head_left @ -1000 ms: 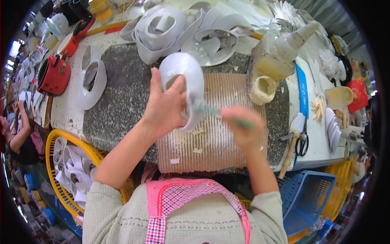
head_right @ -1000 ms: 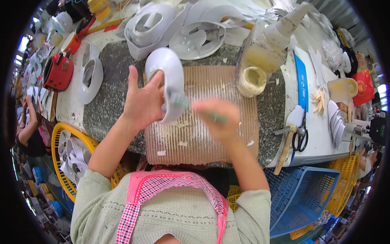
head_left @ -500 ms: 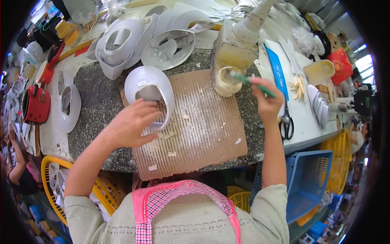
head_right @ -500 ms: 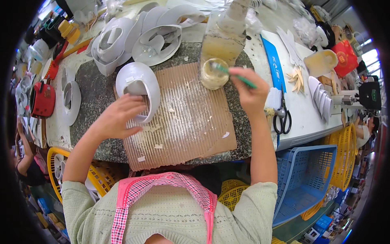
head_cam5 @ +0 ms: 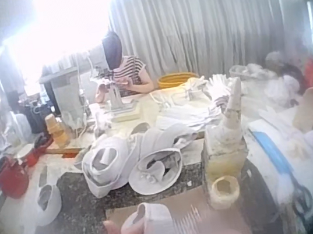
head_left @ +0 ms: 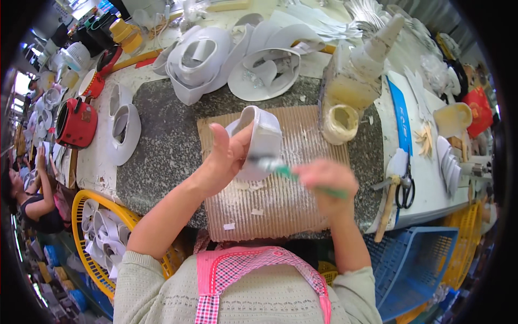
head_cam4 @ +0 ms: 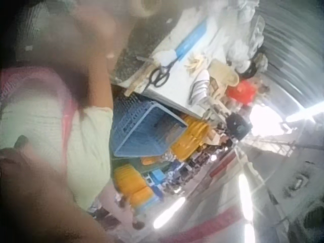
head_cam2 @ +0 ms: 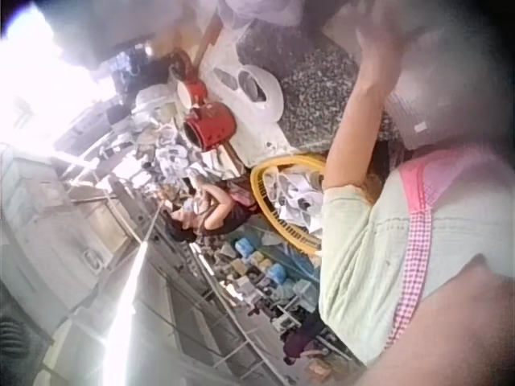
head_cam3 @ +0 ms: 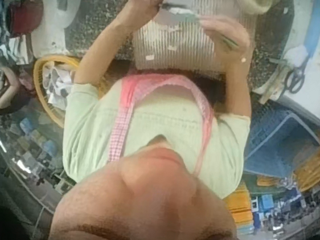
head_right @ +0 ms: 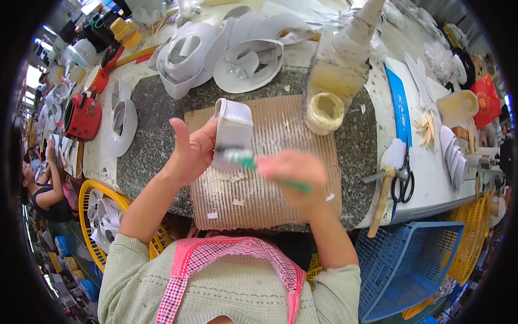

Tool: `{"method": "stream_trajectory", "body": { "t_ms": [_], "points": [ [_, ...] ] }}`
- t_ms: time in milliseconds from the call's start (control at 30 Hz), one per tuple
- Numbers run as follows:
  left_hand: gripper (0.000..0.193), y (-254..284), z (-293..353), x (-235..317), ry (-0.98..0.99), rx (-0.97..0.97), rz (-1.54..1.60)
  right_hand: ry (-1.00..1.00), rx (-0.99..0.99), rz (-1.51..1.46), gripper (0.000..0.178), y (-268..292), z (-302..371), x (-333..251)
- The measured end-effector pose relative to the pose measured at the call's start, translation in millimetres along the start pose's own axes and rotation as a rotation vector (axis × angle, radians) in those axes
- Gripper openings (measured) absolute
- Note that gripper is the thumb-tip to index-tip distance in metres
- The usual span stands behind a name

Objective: The person applies glue to shoe uppers using a brush and trims one of the shoe uppers using scissors.

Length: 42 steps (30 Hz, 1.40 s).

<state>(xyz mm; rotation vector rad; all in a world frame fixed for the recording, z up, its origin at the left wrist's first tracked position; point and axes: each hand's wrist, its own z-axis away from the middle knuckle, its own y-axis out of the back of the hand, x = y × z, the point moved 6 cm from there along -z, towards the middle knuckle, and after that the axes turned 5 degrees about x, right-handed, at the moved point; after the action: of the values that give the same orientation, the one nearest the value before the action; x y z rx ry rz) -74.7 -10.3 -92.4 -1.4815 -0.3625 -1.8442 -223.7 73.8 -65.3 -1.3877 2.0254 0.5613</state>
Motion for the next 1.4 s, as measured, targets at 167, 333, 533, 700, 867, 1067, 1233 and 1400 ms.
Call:
{"method": "stream_trajectory", "body": {
  "t_ms": [167, 333, 533, 700, 867, 1067, 1233, 1400],
  "points": [
    [0.12, -2, 7, 7, 0.019, -0.045, 0.139, -0.055, 0.206, -0.013, 0.006, 14, -9, -2],
    [0.119, 7, -3, 2, 0.015, 0.005, 0.365, 0.036, -0.431, 0.071, 0.008, -24, 27, -16],
    [0.111, -4, -11, 5, 0.03, -0.077, 0.348, 0.002, -0.133, 0.076, 0.015, -11, 15, -5],
    [0.086, -2, -31, -6, 0.208, 0.133, 0.133, -0.349, -0.101, 0.039, 0.016, 7, 55, 7],
    [0.03, 38, 7, 45, -0.589, 0.427, -1.149, -0.417, 0.146, 0.174, 0.012, 35, 49, 0],
    [0.024, 90, 22, -36, -0.062, 0.484, -0.841, -0.397, 0.039, 0.092, 0.018, -26, 55, 1],
    [0.012, 82, 17, -58, -0.049, 0.43, -0.223, -0.019, -0.044, 0.4, 0.025, -53, 54, 1],
    [0.01, 81, 33, -59, -0.072, 0.479, -0.093, -0.099, 0.014, 0.683, 0.026, -1, 54, -7]
  ]
}}
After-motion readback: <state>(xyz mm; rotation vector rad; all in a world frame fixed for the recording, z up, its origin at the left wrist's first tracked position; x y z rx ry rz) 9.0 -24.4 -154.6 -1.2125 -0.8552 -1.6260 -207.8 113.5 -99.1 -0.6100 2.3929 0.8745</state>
